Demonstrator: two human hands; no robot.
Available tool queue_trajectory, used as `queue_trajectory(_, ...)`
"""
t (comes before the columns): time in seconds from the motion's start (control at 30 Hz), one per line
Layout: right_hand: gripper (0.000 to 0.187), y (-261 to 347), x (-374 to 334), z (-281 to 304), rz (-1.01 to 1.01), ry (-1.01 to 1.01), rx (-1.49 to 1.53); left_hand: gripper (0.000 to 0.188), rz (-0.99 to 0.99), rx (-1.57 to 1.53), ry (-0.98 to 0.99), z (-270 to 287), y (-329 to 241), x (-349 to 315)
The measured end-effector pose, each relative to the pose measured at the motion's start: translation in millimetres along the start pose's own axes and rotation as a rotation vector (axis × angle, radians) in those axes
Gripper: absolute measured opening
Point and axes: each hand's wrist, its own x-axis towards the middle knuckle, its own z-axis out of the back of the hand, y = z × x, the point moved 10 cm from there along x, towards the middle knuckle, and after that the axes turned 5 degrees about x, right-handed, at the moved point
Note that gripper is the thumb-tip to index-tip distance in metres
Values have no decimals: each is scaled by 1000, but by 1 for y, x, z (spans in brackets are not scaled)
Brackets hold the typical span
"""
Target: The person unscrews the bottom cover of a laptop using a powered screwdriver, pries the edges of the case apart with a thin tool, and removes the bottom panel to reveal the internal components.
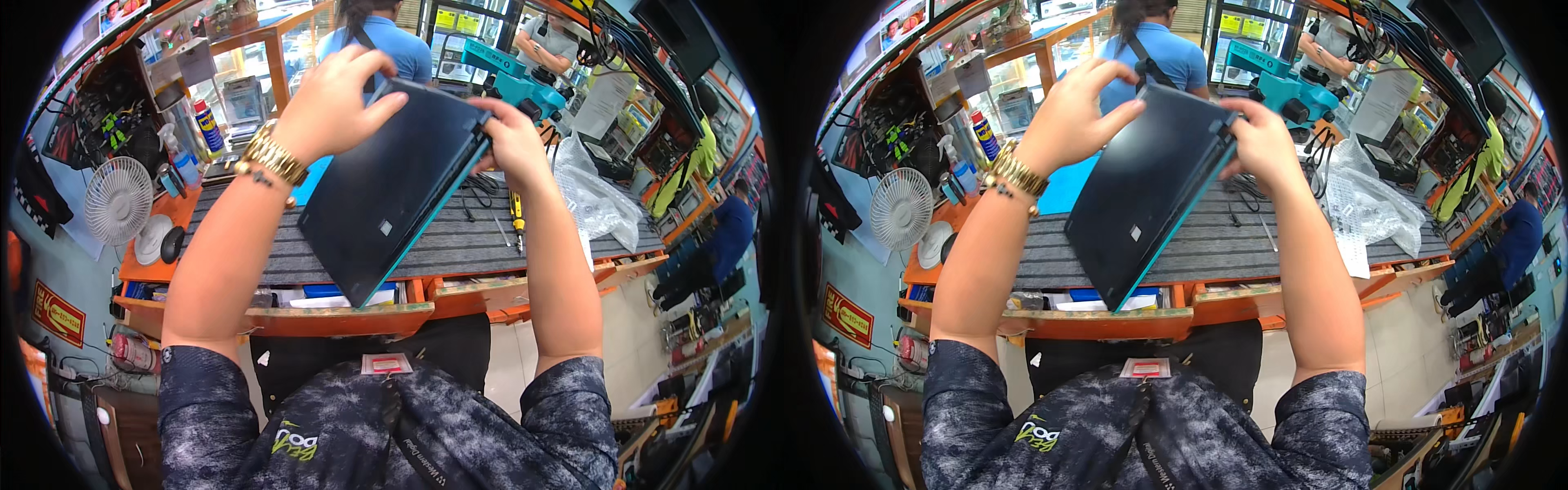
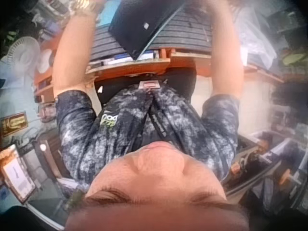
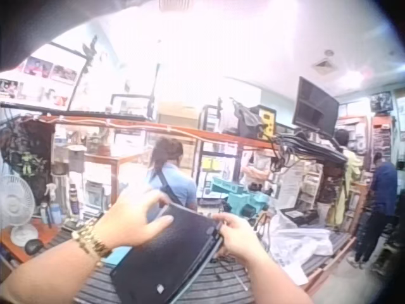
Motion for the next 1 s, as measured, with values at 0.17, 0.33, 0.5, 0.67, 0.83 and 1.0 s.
queue_trajectory(0.17, 50, -103, -50, 50, -233, -64, 197, 44, 279, -69, 370, -39, 47, -88)
queue_trajectory(0.33, 56, -177, -118, 59, -393, -40, 298, 68, 649, 46, 842, -85, 105, -248)
queue_trajectory(0.5, 52, -210, -155, 58, -473, 46, 225, 76, 914, -58, 804, -96, 113, -306)
queue_trajectory(0.67, 40, -212, -153, 67, -509, 173, -73, 62, 862, -73, 584, -109, 122, -299)
queue_trajectory(0.83, 40, -198, -143, 67, -461, 287, -407, 43, 869, -118, 666, -124, 136, -294)
queue_trajectory(1.0, 44, -197, -137, 68, -341, 400, -601, 36, 766, -65, 609, -124, 143, -288)
